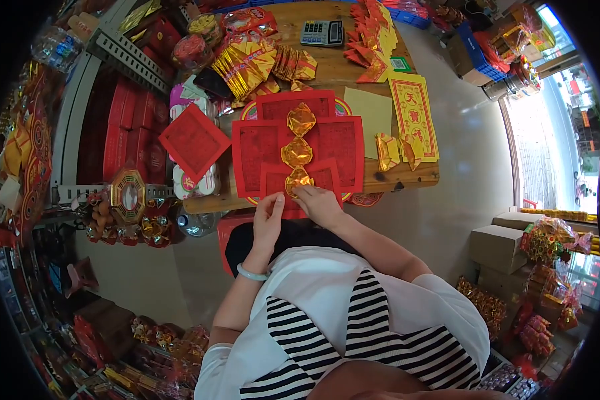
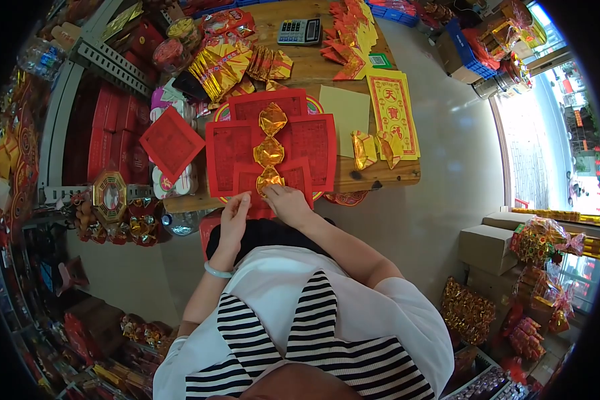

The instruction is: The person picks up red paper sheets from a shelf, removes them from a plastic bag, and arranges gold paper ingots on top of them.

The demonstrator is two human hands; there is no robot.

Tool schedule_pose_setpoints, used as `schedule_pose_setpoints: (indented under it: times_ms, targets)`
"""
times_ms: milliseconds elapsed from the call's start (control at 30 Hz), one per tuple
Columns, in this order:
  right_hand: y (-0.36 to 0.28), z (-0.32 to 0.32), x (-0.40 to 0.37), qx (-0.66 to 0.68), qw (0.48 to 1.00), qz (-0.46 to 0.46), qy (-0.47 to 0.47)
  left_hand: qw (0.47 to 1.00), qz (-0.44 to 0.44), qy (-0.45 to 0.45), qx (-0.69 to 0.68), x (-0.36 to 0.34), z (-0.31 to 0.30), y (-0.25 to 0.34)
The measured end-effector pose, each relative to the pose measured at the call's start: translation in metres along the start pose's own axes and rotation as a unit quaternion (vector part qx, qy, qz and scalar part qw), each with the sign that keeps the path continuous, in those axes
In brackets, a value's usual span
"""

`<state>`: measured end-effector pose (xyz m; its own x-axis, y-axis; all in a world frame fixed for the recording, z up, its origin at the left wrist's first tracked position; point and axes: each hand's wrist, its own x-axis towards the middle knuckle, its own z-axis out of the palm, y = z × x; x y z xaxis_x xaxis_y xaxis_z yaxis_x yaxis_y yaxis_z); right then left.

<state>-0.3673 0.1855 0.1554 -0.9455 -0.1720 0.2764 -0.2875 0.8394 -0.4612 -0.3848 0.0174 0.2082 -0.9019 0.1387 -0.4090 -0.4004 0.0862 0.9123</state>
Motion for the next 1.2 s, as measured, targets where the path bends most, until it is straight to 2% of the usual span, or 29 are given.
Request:
schedule_pose_setpoints:
  times_ms: [200,300,433,467,533,567,700,900,1200]
  targets:
    - [-0.013,-0.036,0.001,0.046,0.998,0.030,0.031,1.000,-0.001,0.005,0.015,-0.002,-0.006,-0.008]
    - [0.012,-0.052,-0.002,0.048,0.993,0.042,0.096,1.000,-0.007,0.000,0.010,-0.005,-0.012,-0.009]
    - [0.095,-0.078,-0.012,-0.018,0.950,0.276,0.147,1.000,-0.001,-0.018,0.023,-0.002,-0.012,-0.015]
    - [0.126,-0.079,-0.018,-0.029,0.946,0.281,0.156,0.999,0.004,-0.033,0.020,-0.004,-0.008,-0.012]
    - [0.185,-0.078,-0.030,-0.152,0.895,0.385,0.165,0.999,-0.023,-0.030,-0.001,-0.005,0.001,-0.003]
    - [0.204,-0.082,-0.033,-0.158,0.891,0.388,0.174,0.999,-0.016,-0.040,-0.003,-0.003,0.007,-0.002]
    - [0.251,-0.083,-0.043,-0.165,0.857,0.486,0.040,0.998,-0.015,-0.065,-0.003,0.000,0.017,0.001]
    - [0.257,-0.070,-0.042,-0.139,0.863,0.480,0.076,0.998,0.011,-0.068,0.010,0.002,0.024,0.000]
    - [0.250,-0.054,-0.044,-0.159,0.872,0.453,0.093,0.997,-0.010,-0.066,0.030,-0.005,0.024,0.001]
